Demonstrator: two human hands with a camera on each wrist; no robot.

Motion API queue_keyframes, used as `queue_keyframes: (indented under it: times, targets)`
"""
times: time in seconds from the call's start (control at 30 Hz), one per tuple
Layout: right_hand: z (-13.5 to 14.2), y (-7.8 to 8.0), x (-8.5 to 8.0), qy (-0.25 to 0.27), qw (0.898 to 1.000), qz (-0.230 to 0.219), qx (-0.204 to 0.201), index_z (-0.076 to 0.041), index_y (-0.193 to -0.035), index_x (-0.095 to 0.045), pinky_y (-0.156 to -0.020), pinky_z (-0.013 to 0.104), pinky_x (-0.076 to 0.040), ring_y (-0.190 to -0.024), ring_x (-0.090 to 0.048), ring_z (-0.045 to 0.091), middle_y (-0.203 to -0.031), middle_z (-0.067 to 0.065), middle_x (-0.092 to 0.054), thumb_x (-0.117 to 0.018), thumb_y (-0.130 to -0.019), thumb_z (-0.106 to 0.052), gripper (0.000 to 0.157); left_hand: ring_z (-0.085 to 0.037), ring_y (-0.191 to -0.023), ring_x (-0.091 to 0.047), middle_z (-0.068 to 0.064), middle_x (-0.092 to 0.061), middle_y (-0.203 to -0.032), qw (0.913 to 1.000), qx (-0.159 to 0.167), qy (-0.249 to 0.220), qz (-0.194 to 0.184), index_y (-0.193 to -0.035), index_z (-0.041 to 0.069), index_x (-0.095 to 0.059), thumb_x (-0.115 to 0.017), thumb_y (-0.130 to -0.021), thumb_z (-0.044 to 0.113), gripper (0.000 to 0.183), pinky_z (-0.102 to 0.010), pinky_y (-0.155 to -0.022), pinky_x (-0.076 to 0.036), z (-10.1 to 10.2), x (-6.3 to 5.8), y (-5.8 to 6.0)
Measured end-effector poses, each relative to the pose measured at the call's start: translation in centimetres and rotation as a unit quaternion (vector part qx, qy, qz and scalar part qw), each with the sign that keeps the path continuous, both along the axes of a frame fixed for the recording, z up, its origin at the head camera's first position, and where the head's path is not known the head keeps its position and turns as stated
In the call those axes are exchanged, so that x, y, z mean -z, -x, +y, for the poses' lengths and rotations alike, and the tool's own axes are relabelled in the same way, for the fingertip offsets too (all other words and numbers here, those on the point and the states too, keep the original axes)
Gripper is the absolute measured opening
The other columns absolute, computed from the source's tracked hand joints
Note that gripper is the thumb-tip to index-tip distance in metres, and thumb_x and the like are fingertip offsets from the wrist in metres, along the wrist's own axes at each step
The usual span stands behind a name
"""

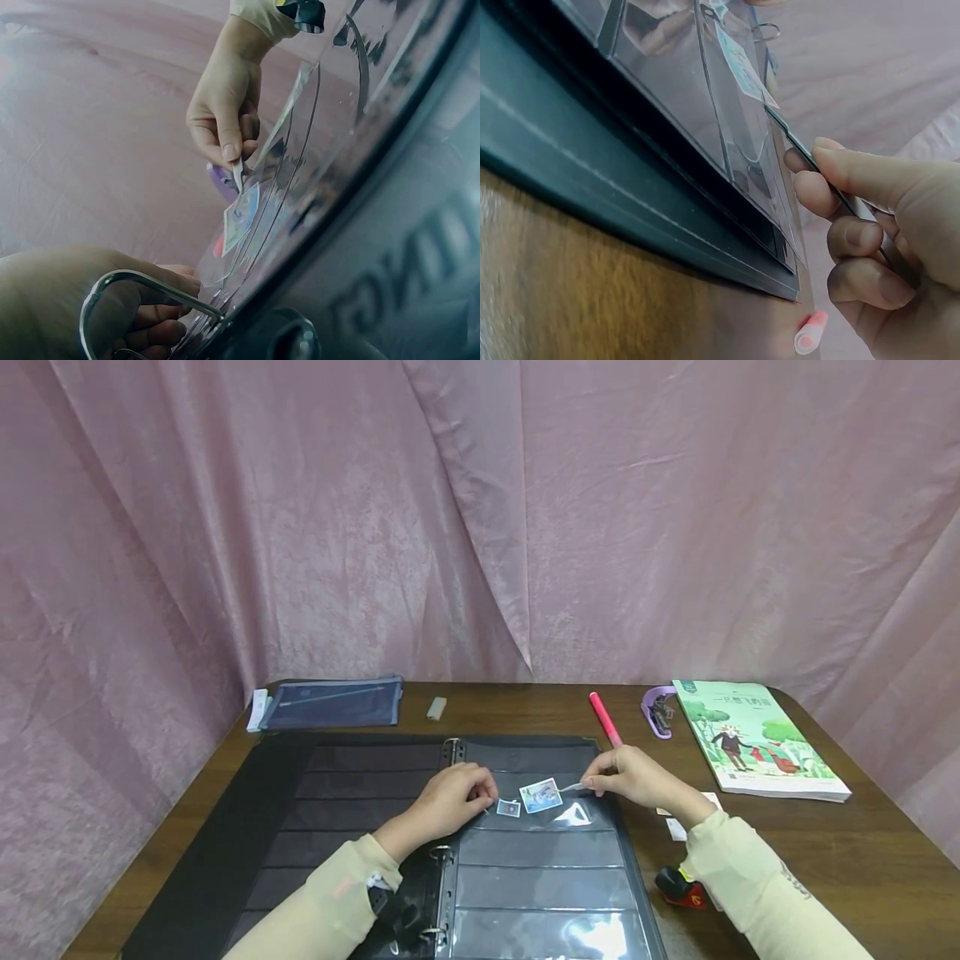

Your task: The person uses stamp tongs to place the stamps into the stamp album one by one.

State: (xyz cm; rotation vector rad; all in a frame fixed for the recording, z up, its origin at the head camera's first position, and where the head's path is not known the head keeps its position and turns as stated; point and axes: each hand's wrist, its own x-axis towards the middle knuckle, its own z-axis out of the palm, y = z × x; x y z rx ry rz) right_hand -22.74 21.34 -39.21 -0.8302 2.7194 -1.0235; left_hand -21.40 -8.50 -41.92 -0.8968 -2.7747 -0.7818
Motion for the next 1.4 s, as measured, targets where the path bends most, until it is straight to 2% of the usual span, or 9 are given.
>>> queue_keyframes:
  times: [0.13, 0.3, 0.47, 0.67, 0.73, 1.07, 1.4]
  targets:
    - [0.0, 0.0, -0.3, -0.016, 1.000, 0.005, -0.025, -0.007, -0.080, -0.069, -0.057, 0.019, -0.041, -0.059, -0.048, -0.001, -0.061, 0.001, -0.061, -0.063, -0.082, -0.013, 0.009, -0.003, -0.069, -0.046, 0.013, -0.051, -0.071, 1.0000, 0.003, 0.001, 0.002, -0.076, 0.024, -0.059, -0.066, -0.080, 0.020, 0.009, -0.017, -0.061, -0.036, 0.0, -0.1, 0.0]
    - [0.1, 0.3, -1.0, -0.041, 0.998, -0.018, -0.051, -0.007, -0.080, -0.069, -0.059, 0.019, -0.041, -0.060, -0.050, 0.000, -0.062, 0.003, -0.063, -0.063, -0.082, -0.014, 0.009, -0.003, -0.069, -0.046, 0.013, -0.051, -0.071, 1.0000, 0.002, 0.002, 0.003, -0.076, 0.025, -0.059, -0.066, -0.080, 0.020, 0.009, -0.017, -0.062, -0.036, 0.0, -0.1, 0.0]
    - [0.5, 0.5, -2.0, -0.066, 0.996, -0.031, -0.048, -0.008, -0.081, -0.070, -0.058, 0.019, -0.041, -0.059, -0.050, 0.000, -0.062, 0.002, -0.064, -0.065, -0.080, -0.017, 0.011, -0.003, -0.069, -0.046, 0.013, -0.052, -0.072, 1.0000, 0.003, 0.003, 0.003, -0.077, 0.025, -0.059, -0.066, -0.080, 0.020, 0.008, -0.017, -0.062, -0.036, 0.0, -0.1, 0.0]
    - [0.8, 0.6, -2.9, -0.071, 0.997, -0.029, -0.026, -0.007, -0.080, -0.071, -0.051, 0.018, -0.035, -0.055, -0.045, 0.000, -0.061, 0.002, -0.064, -0.065, -0.080, -0.018, 0.012, -0.003, -0.069, -0.046, 0.013, -0.052, -0.072, 1.0000, 0.004, 0.003, 0.002, -0.077, 0.025, -0.059, -0.066, -0.080, 0.020, 0.008, -0.017, -0.062, -0.037, 0.0, -0.1, 0.0]
    - [0.7, 0.7, -2.9, -0.071, 0.997, -0.023, -0.022, -0.008, -0.080, -0.071, -0.050, 0.018, -0.033, -0.054, -0.044, 0.000, -0.060, 0.001, -0.063, -0.065, -0.080, -0.019, 0.013, -0.003, -0.069, -0.046, 0.013, -0.052, -0.072, 1.0000, 0.004, 0.001, 0.002, -0.076, 0.025, -0.059, -0.066, -0.080, 0.020, 0.009, -0.017, -0.062, -0.037, 0.0, -0.1, 0.1]
    - [-0.6, 1.2, -2.2, -0.077, 0.997, -0.001, -0.030, -0.009, -0.080, -0.069, -0.057, 0.019, -0.041, -0.059, -0.050, 0.002, -0.062, -0.001, -0.063, -0.064, -0.081, -0.017, 0.010, -0.003, -0.070, -0.046, 0.012, -0.052, -0.072, 1.0000, 0.005, -0.001, 0.001, -0.077, 0.024, -0.060, -0.066, -0.080, 0.019, 0.009, -0.018, -0.062, -0.037, 0.0, -0.1, -0.1]
    - [-1.0, 1.1, -2.3, -0.089, 0.995, -0.010, -0.048, -0.007, -0.076, -0.069, -0.055, 0.018, -0.041, -0.056, -0.049, 0.001, -0.061, 0.001, -0.063, -0.064, -0.080, -0.013, 0.009, -0.003, -0.071, -0.046, 0.012, -0.052, -0.072, 1.0000, 0.002, -0.001, -0.007, -0.077, 0.023, -0.060, -0.066, -0.080, 0.019, 0.008, -0.018, -0.063, -0.038, 0.0, -0.3, 0.0]
